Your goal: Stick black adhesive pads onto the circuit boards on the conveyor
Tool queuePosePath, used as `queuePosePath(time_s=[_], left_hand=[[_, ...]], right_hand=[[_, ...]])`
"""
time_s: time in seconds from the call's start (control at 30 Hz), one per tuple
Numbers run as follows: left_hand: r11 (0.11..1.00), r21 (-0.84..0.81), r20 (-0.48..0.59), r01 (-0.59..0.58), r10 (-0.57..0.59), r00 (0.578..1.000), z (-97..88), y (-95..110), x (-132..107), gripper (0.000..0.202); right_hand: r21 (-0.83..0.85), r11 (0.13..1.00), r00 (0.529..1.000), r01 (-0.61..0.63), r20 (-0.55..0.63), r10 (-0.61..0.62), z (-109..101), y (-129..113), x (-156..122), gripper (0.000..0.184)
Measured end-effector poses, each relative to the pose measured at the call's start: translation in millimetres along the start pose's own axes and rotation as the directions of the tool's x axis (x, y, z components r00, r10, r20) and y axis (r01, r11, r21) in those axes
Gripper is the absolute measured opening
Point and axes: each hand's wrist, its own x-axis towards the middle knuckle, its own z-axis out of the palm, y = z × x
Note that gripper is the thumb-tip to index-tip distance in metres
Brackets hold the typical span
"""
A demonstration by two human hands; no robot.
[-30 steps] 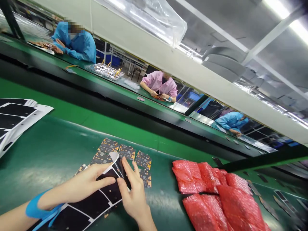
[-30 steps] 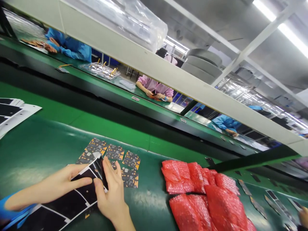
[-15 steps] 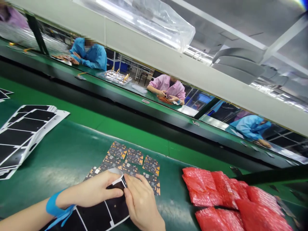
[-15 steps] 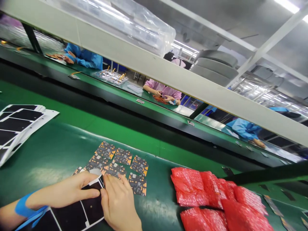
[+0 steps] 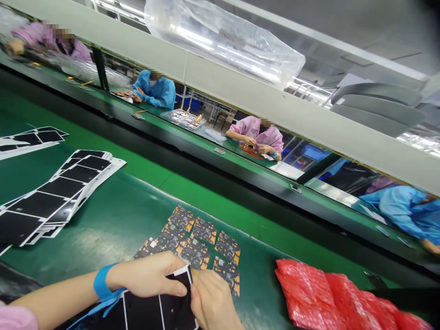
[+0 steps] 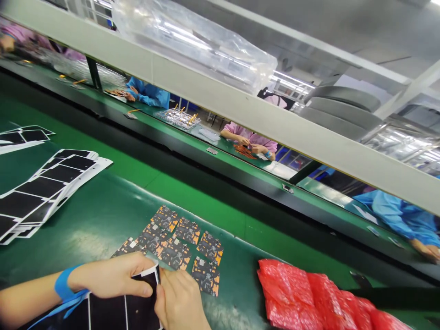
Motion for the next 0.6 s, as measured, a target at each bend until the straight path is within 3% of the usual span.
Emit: queuePosePath(time_s=[0.17, 0.4, 0.5, 0.6], left_hand=[[0.998, -0.058, -0.015, -0.011, 0.01, 1.0, -3.0, 3.7, -0.8, 0.028], [0.999, -0.006, -0.235, 0.047, -0.047, 0.971, 2.5, -0.7, 1.3, 0.037], [0.998, 0.024, -0.294, 0.061, -0.052, 0.955, 5.2, 0.8, 0.4, 0.038], [0.997, 0.06, -0.278, 0.055, -0.036, 0.96, 5.6, 1.5, -1.3, 0.039]], right_hand=[[0.178, 0.978, 0.994, -0.11, 0.014, 0.11, -2.5, 6.3, -2.5, 0.044], [-0.101, 0.984, 0.98, -0.146, -0.153, 0.129, 1.4, 12.7, -12.2, 0.03], [0.018, 0.982, 0.972, -0.187, -0.144, 0.188, 8.2, 12.6, -18.4, 0.025], [0.206, 0.944, 0.946, -0.258, -0.145, 0.29, 14.7, 10.2, -22.6, 0.024]])
